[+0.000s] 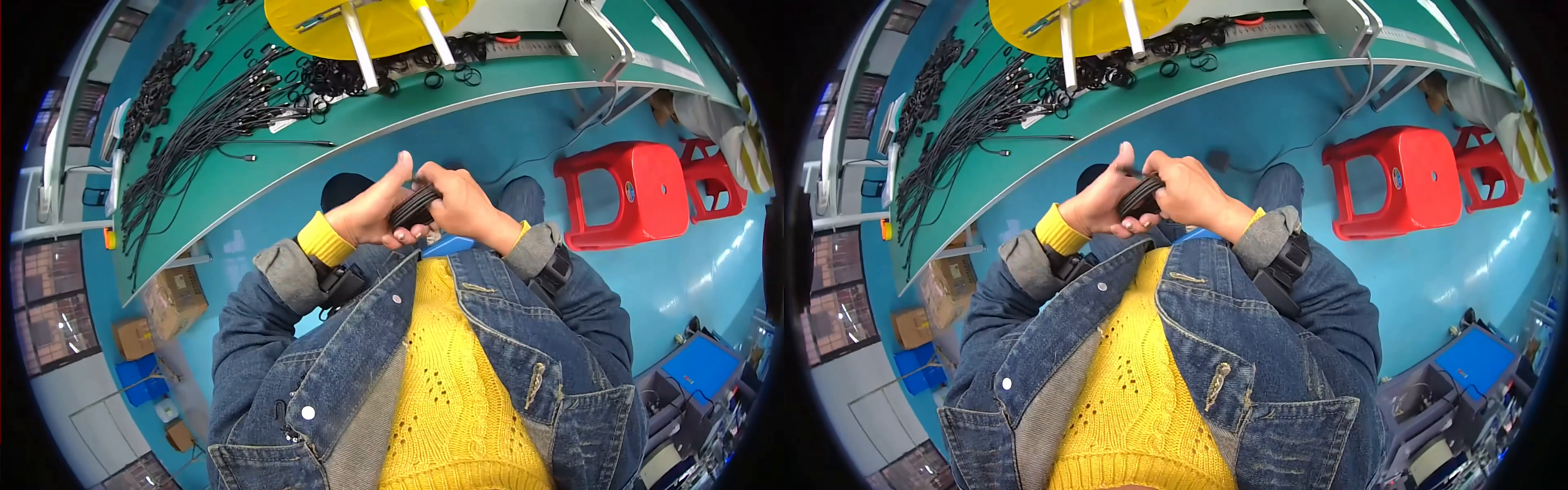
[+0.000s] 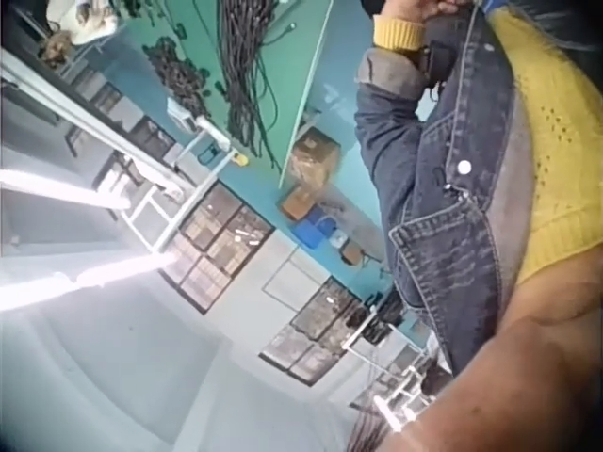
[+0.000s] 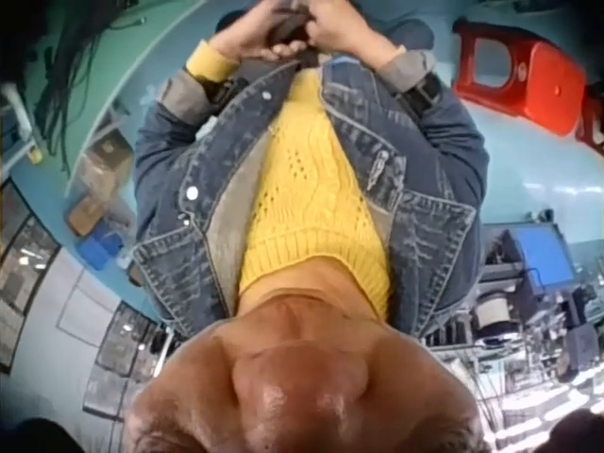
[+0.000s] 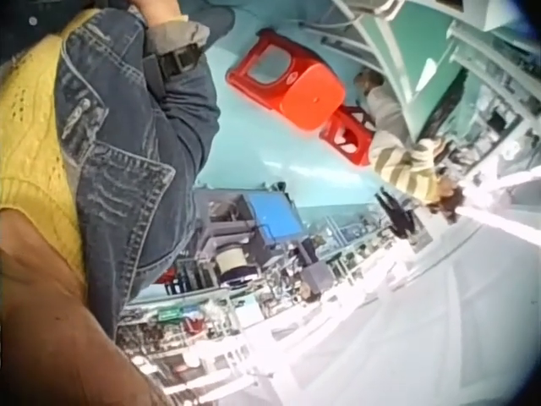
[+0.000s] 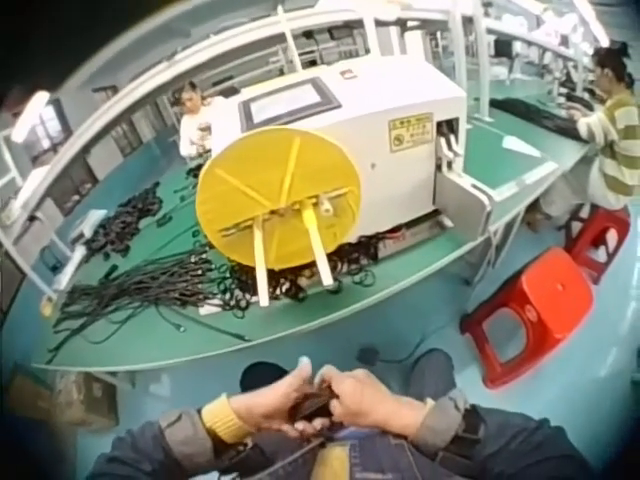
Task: The person winds a cable around the pegs of a machine, removes the coiled cable, and secures it with a tie by hand before tossing it aside. This process is repeated for several more cables.
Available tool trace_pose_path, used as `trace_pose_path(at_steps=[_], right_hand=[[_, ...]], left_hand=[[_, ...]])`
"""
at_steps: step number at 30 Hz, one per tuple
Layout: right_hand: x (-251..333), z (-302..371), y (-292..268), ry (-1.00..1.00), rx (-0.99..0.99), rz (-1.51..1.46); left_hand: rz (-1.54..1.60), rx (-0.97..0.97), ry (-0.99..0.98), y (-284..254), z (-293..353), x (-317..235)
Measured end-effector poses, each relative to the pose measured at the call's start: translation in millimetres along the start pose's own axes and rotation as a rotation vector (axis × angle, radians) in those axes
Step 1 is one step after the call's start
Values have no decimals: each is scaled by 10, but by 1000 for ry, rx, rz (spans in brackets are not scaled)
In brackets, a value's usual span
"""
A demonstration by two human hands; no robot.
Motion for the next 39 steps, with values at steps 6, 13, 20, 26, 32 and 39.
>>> trace_pose_path(at_steps=[6, 13, 20, 26, 32, 39], right_hand=[[-5, 46, 58, -28, 208, 44], [-332, -44, 225, 303, 226, -401], [-27, 180, 179, -468, 195, 647], [103, 204, 242, -283, 189, 370], [-58, 162, 305, -25, 4, -140], [161, 258, 298, -474, 7, 515]], left_hand=[[-389, 35, 100, 15, 14, -32], [-481, -189, 89, -67, -5, -219], [-917, -48, 126, -66, -269, 100], [-841, -302, 677, -53, -278, 197], [-565, -324, 679, -131, 1, 106], [-489, 138, 458, -69, -170, 336]])
Point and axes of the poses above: each hand's wrist, its own z-axis away from the middle knuckle, its own y-axis out of the palm, x = y × z, the point moved 6 cm from there along -z, towards the middle knuckle, and after that the axes turned 11 degrees about -x, right-handed, at the moved point
